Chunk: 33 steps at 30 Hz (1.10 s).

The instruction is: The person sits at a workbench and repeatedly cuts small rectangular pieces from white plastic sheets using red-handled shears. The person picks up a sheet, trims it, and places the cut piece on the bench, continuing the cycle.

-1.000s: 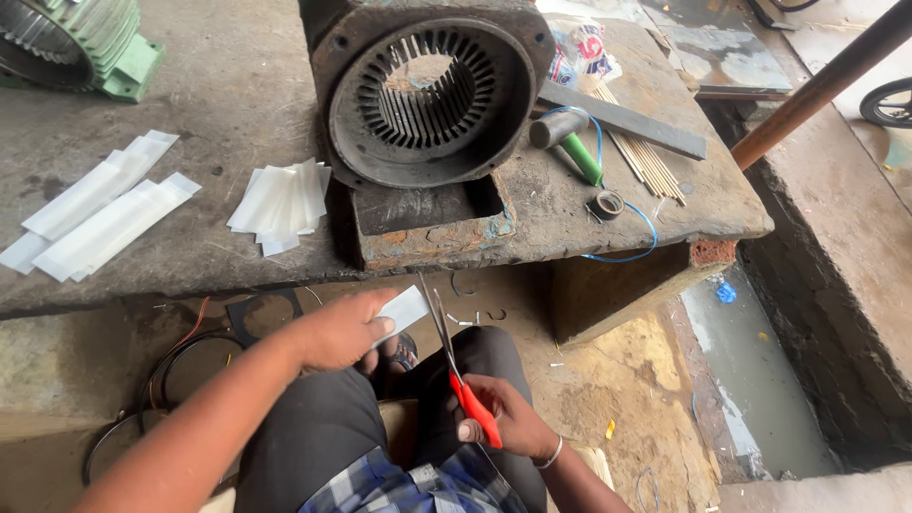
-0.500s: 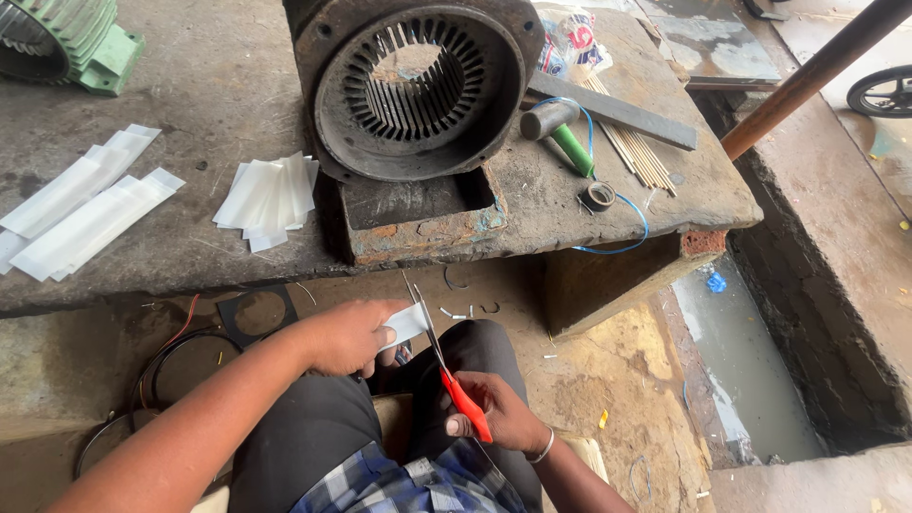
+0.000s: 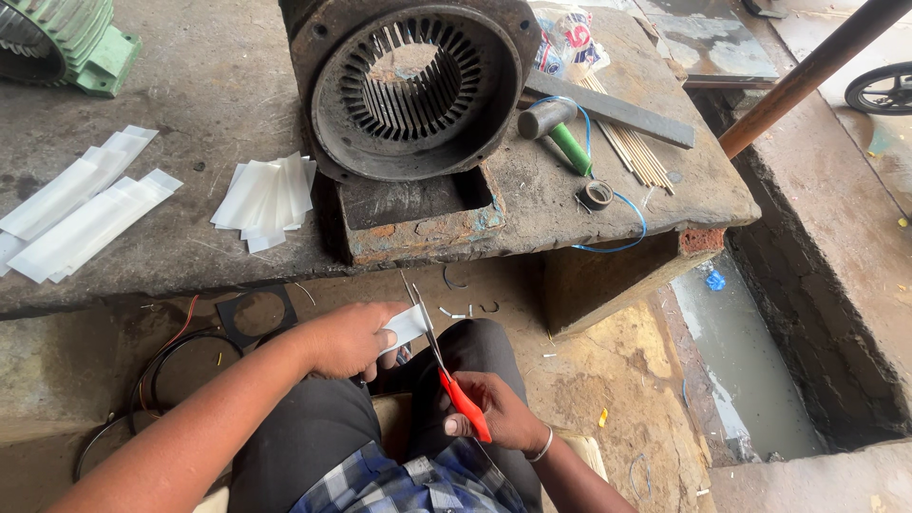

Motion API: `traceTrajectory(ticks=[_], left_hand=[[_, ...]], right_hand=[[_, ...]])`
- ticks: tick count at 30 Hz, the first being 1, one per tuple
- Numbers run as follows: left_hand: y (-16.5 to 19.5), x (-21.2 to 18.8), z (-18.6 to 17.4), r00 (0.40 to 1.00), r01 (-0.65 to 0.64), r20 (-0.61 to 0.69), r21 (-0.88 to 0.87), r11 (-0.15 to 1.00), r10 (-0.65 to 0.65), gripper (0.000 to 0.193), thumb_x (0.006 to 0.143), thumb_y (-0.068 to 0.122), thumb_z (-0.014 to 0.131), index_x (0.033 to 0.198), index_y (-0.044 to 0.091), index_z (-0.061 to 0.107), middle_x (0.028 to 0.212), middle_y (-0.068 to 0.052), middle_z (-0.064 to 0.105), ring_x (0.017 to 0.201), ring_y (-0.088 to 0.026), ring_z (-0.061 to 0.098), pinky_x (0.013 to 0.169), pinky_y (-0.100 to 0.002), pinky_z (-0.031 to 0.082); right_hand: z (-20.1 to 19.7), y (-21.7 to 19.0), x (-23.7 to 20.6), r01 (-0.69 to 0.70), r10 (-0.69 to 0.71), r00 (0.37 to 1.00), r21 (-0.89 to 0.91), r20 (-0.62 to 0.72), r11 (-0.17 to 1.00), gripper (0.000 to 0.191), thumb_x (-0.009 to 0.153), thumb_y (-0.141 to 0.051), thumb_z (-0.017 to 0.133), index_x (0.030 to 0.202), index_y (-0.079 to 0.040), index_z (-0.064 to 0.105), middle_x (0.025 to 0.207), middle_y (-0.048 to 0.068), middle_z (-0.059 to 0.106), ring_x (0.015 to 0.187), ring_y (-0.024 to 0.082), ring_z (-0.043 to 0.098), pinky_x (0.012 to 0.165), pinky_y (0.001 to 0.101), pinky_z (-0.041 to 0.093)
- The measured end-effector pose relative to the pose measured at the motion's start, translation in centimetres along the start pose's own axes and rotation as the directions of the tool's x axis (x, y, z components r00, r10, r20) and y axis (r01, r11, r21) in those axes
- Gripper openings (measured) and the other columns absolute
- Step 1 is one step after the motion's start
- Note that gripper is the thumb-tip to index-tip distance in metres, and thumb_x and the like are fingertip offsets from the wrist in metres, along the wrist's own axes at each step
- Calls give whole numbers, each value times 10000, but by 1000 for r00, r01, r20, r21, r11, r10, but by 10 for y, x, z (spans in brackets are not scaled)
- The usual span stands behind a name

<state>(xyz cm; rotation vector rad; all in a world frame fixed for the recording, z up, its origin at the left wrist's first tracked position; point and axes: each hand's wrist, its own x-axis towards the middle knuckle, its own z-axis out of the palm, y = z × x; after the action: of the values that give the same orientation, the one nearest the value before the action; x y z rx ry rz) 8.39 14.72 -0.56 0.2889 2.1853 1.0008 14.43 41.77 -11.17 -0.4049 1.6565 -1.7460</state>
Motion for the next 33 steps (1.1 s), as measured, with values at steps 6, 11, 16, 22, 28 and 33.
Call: traceTrajectory(ticks=[6,11,16,22,28,33], left_hand=[[-17,7,0,994,-64,77,-112,992,73,315,963,101,428,1216,46,606,838,-71,710,597,-173,674,598,-347,567],[-28,16,4,987,1,159,-168,986,26,285,975,114,455,1224,55,581,867,-89,721,605,-166,678,598,-353,573],[-35,15,15,973,39,230,-279,960,28,360,978,122,459,1317,54,557,897,-90,712,626,-154,682,614,-341,577],[-42,20,21,957,78,287,-386,919,39,441,967,119,490,1404,80,533,903,-88,712,640,-147,680,633,-326,583],[-58,21,33,942,128,332,-493,861,50,381,970,107,520,1341,72,601,892,-77,692,628,-139,644,613,-318,552],[-63,20,37,921,164,387,-500,850,50,342,979,123,541,1311,73,610,908,-74,700,644,-147,665,620,-321,550]], right_hand=[[-4,9,1,16,-16,1000,-11,-13,1000,490,776,-355,940,973,-18,644,730,-42,599,644,34,554,570,199,431],[-3,8,1,27,-27,1000,-41,2,999,494,760,-378,925,958,-25,643,726,-39,613,647,39,581,569,203,447],[0,4,-1,38,-38,999,-43,6,998,518,729,-397,924,977,-38,645,768,-58,627,684,28,591,599,195,468],[0,3,0,8,-8,1000,-18,20,1000,543,740,-408,940,975,-20,641,751,-50,591,660,26,525,577,191,412],[-1,7,0,-8,8,999,-27,32,1000,562,737,-420,946,972,-11,639,753,-37,584,666,32,524,578,194,411],[-3,16,1,54,-51,997,-43,62,998,556,758,-423,940,1015,-22,654,827,-53,600,740,23,535,648,195,452]])
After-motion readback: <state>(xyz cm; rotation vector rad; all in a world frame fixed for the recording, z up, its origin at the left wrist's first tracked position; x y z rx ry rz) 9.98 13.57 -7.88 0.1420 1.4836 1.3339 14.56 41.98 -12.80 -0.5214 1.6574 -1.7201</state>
